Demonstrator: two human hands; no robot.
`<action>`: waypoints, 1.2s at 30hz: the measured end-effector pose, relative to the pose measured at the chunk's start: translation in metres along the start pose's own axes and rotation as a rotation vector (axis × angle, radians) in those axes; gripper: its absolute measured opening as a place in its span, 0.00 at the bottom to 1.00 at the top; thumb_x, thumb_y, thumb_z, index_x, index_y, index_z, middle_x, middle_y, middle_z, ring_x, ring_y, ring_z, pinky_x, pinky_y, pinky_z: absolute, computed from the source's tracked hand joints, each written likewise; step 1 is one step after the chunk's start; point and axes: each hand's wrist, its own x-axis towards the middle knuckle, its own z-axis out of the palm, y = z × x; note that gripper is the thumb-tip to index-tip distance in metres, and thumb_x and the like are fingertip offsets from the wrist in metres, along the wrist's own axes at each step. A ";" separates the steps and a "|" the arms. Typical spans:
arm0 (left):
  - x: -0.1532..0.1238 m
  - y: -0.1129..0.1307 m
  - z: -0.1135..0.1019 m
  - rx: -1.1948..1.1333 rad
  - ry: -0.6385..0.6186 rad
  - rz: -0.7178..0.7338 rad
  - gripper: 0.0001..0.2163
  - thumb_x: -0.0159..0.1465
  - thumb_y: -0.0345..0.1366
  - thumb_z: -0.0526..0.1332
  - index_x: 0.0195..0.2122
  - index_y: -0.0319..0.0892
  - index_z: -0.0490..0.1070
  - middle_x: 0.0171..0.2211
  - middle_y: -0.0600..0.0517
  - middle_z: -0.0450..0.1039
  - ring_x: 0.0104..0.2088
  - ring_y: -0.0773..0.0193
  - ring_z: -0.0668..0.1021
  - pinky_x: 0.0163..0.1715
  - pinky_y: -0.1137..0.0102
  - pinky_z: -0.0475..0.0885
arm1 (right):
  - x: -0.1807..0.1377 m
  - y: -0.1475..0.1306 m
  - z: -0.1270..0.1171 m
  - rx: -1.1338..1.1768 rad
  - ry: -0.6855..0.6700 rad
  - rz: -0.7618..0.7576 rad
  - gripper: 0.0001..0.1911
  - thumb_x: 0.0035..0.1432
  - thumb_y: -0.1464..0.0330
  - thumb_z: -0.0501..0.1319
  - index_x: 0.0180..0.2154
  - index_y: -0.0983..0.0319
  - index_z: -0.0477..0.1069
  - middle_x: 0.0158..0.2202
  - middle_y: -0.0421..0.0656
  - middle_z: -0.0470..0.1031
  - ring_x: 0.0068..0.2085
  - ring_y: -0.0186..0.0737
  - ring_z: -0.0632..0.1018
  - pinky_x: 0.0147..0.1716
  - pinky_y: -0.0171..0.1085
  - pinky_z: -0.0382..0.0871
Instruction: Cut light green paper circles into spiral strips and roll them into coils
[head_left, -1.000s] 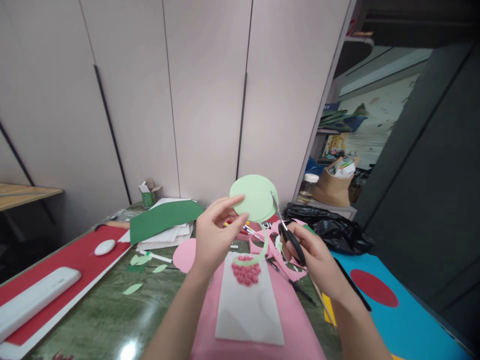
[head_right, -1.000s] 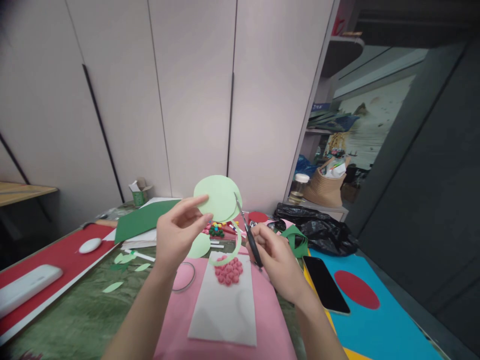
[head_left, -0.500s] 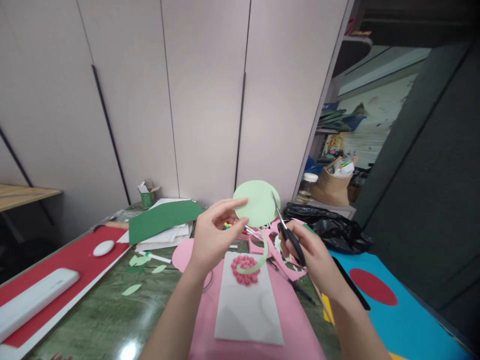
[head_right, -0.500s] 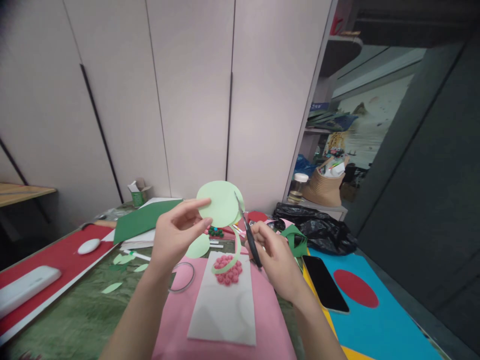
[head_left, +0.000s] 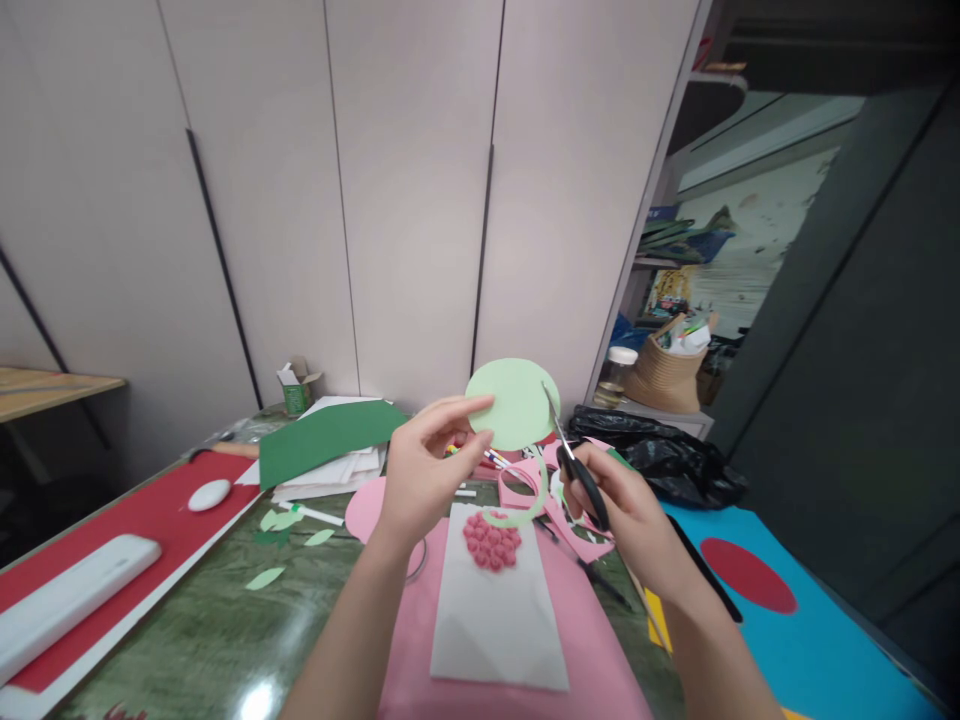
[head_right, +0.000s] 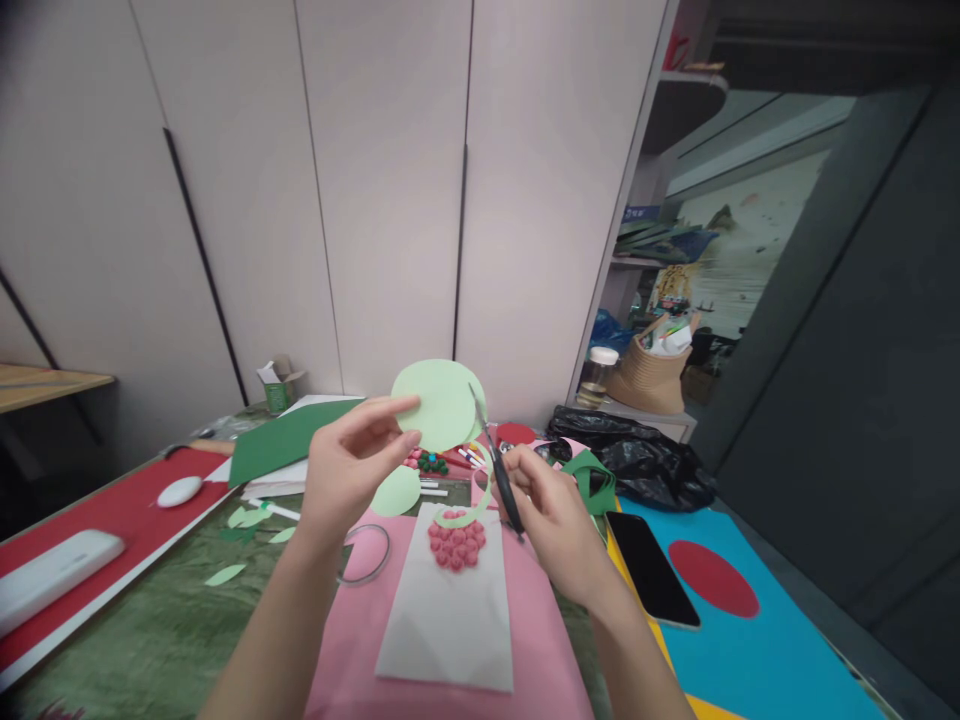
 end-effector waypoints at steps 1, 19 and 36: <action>0.000 0.000 0.000 0.007 0.004 0.005 0.12 0.55 0.28 0.66 0.41 0.42 0.79 0.39 0.48 0.75 0.26 0.74 0.71 0.29 0.77 0.73 | 0.000 0.000 0.000 0.007 -0.001 0.006 0.12 0.66 0.61 0.53 0.30 0.59 0.59 0.23 0.34 0.60 0.25 0.31 0.60 0.25 0.32 0.53; 0.001 -0.005 -0.006 0.051 0.095 0.009 0.06 0.56 0.33 0.66 0.35 0.44 0.81 0.37 0.49 0.77 0.33 0.67 0.75 0.32 0.73 0.72 | -0.003 0.001 -0.007 -0.039 -0.032 0.002 0.14 0.66 0.59 0.53 0.30 0.60 0.61 0.23 0.34 0.62 0.25 0.31 0.62 0.25 0.32 0.54; -0.002 -0.005 0.006 -0.060 0.019 -0.018 0.17 0.55 0.29 0.66 0.47 0.43 0.76 0.47 0.47 0.71 0.28 0.74 0.72 0.33 0.75 0.73 | 0.002 -0.004 0.004 -0.013 -0.006 -0.019 0.16 0.65 0.56 0.52 0.29 0.59 0.58 0.22 0.35 0.60 0.25 0.33 0.60 0.26 0.34 0.54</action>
